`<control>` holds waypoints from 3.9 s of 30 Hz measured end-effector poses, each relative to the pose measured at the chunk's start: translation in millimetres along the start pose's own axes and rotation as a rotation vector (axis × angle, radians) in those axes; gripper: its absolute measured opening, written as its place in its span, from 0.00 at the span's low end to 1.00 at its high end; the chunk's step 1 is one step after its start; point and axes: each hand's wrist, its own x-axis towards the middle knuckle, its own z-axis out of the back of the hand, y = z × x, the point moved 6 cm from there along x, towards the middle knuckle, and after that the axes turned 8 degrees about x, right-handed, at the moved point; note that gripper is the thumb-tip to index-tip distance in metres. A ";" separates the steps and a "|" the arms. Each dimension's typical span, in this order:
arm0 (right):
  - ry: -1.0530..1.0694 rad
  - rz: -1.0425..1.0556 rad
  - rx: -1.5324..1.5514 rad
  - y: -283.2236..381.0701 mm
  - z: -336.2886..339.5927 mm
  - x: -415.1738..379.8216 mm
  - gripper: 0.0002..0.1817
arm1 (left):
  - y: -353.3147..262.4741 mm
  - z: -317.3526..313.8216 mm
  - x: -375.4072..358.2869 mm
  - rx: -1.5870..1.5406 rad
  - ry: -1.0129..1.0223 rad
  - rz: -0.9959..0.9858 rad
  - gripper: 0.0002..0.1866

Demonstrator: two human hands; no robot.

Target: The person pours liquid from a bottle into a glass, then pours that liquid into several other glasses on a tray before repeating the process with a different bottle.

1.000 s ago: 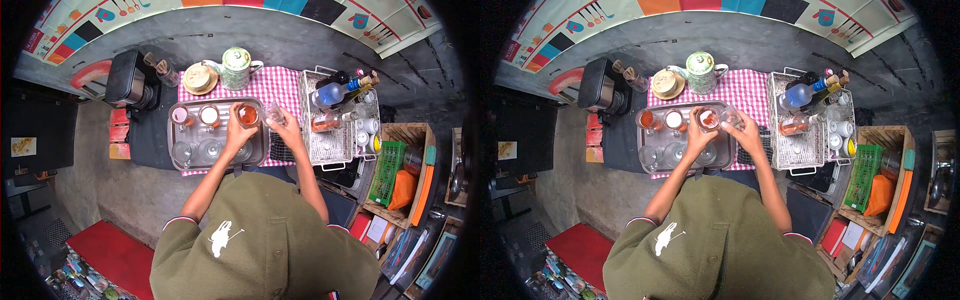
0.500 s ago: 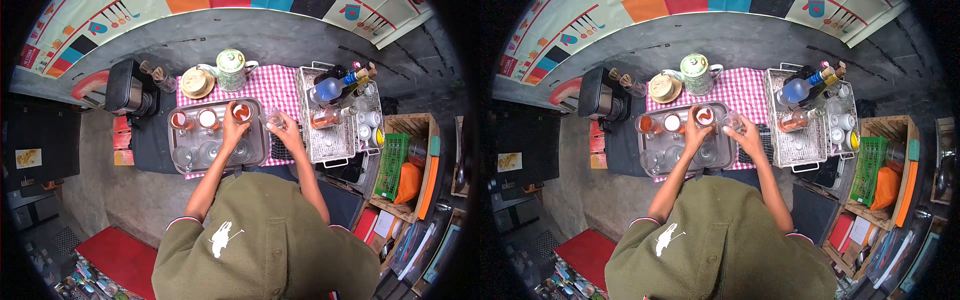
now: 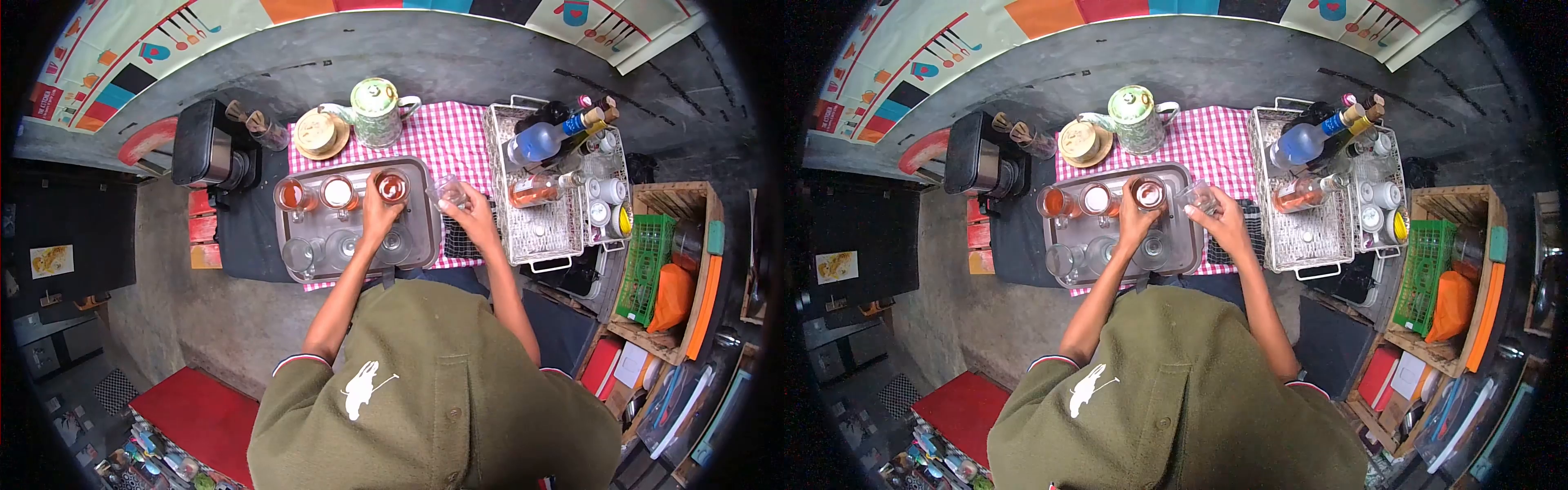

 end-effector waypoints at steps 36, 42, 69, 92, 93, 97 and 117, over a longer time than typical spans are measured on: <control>0.043 -0.036 0.006 4.5 10.5 -31.4 0.32 | -92.0 26.3 -53.5 0.318 0.009 -0.273 0.52; 0.143 -0.028 -0.078 14.0 -4.1 -41.6 0.37 | -129.1 -0.8 -77.2 -0.024 0.305 -0.151 0.49; 0.162 -0.021 0.001 41.1 149.9 -64.9 0.13 | -172.5 -124.8 -113.6 -0.486 -0.095 0.119 0.35; -0.122 0.408 -0.423 31.6 236.9 -5.9 0.33 | -178.5 -172.0 -84.9 -0.562 -0.044 0.152 0.39; -0.126 0.410 -0.399 31.2 235.6 -4.2 0.32 | -180.2 -172.2 -83.7 -0.510 -0.050 0.138 0.38; -0.133 0.475 -0.372 24.3 234.2 1.0 0.28 | -185.4 -174.5 -77.8 -0.519 -0.026 0.156 0.37; -0.224 0.570 -0.256 17.4 230.9 6.2 0.15 | -181.0 -166.1 -53.1 -0.548 -0.064 0.130 0.38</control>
